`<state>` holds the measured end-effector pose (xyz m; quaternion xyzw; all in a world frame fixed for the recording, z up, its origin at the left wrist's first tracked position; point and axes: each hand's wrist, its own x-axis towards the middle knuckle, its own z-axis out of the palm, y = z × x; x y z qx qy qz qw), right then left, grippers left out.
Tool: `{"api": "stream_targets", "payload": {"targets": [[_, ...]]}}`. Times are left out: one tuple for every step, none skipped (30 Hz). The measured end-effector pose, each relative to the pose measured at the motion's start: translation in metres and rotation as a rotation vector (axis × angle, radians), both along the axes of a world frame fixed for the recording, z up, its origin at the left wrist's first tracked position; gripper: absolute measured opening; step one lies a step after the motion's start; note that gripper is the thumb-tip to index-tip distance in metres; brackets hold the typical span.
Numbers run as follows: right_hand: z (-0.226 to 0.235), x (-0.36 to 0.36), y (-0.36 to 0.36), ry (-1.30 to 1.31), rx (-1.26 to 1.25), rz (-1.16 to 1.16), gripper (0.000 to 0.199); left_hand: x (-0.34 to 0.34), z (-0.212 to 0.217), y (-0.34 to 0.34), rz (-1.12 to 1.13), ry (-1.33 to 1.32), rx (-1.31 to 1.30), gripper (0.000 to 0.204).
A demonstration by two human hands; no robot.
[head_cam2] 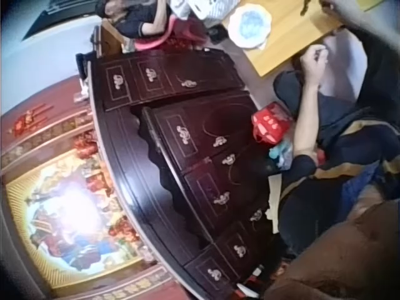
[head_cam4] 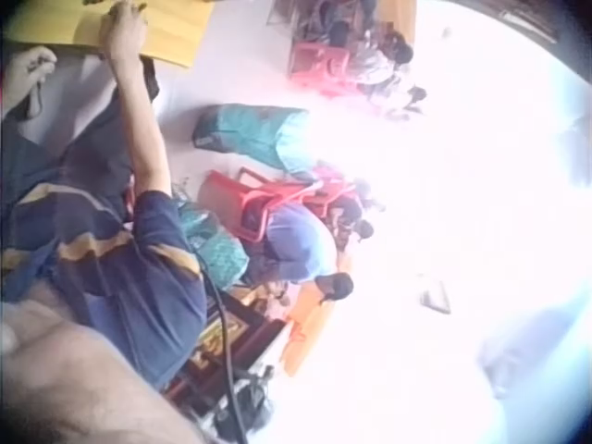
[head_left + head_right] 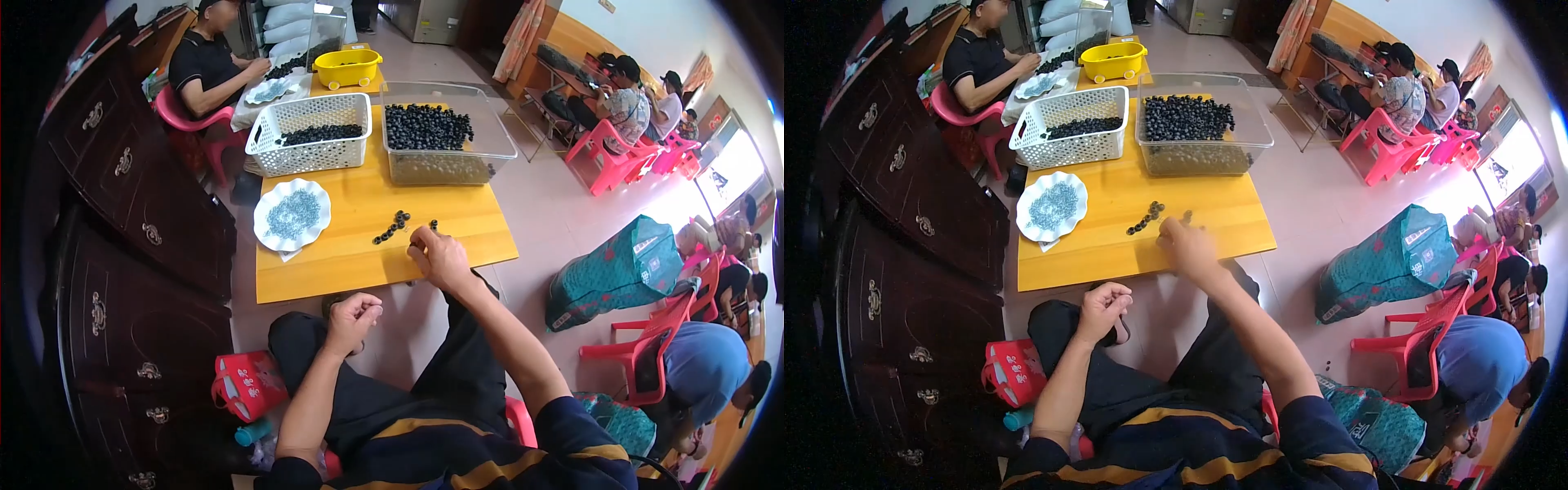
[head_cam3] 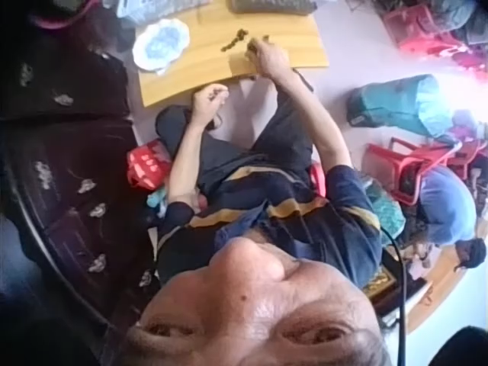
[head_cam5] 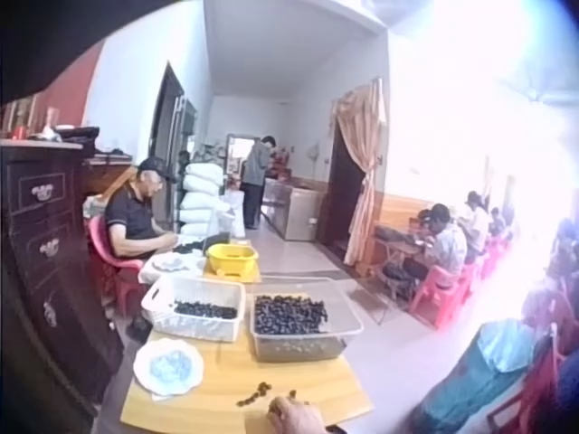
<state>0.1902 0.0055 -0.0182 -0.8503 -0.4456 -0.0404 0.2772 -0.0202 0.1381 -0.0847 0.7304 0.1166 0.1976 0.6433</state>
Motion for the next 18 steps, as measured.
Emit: {"api": "stream_targets", "payload": {"targets": [[0.007,-0.012,-0.005,0.184,0.088,0.029,0.018,-0.001,-0.003,0.001,0.006,0.001,-0.071,0.009],[0.012,-0.024,-0.010,0.368,0.175,0.059,0.017,-0.002,-0.006,0.003,0.005,0.004,-0.067,0.009],[0.013,-0.032,-0.019,0.511,0.206,0.093,0.015,-0.002,-0.009,0.003,0.007,-0.002,-0.116,0.010],[0.003,-0.036,-0.028,0.775,0.318,0.111,0.015,0.000,-0.007,0.002,0.007,-0.007,-0.166,0.010],[-0.009,-0.041,-0.038,1.040,0.430,0.130,0.015,0.001,-0.006,0.000,-0.001,-0.005,-0.161,0.010],[-0.008,-0.051,-0.049,1.221,0.513,0.127,0.014,0.000,-0.001,-0.003,-0.006,0.008,-0.175,0.011],[-0.012,-0.057,-0.060,1.290,0.531,0.092,0.014,0.000,0.003,-0.007,-0.013,0.020,-0.189,0.011],[-0.017,-0.064,-0.071,1.360,0.549,0.057,0.014,0.001,0.006,-0.013,-0.018,0.026,-0.188,0.011],[-0.025,-0.070,-0.080,1.426,0.573,0.051,0.018,0.002,0.009,-0.020,-0.040,0.018,-0.218,0.011],[-0.031,-0.076,-0.088,1.466,0.574,0.047,0.018,0.003,0.012,-0.027,-0.060,0.010,-0.248,0.010],[-0.037,-0.081,-0.096,1.506,0.575,0.042,0.019,0.005,0.015,-0.035,-0.089,0.000,-0.248,0.010],[-0.048,-0.084,-0.103,1.544,0.606,0.083,0.017,0.006,0.019,-0.043,-0.114,0.014,-0.274,0.010],[-0.056,-0.087,-0.109,1.550,0.610,0.083,0.017,0.008,0.021,-0.052,-0.138,0.029,-0.302,0.010],[-0.064,-0.089,-0.113,1.592,0.628,0.057,0.016,0.011,0.019,-0.059,-0.171,0.014,-0.295,0.012],[-0.068,-0.091,-0.117,1.633,0.645,0.030,0.016,0.013,0.016,-0.066,-0.171,0.021,-0.293,0.012],[-0.072,-0.093,-0.121,1.639,0.648,0.030,0.016,0.015,0.012,-0.072,-0.184,0.034,-0.265,0.013],[-0.077,-0.095,-0.125,1.662,0.676,0.022,0.016,0.016,0.009,-0.078,-0.197,0.047,-0.237,0.013],[-0.078,-0.096,-0.127,1.683,0.707,0.012,0.016,0.017,0.007,-0.085,-0.202,0.048,-0.283,0.012]]}}
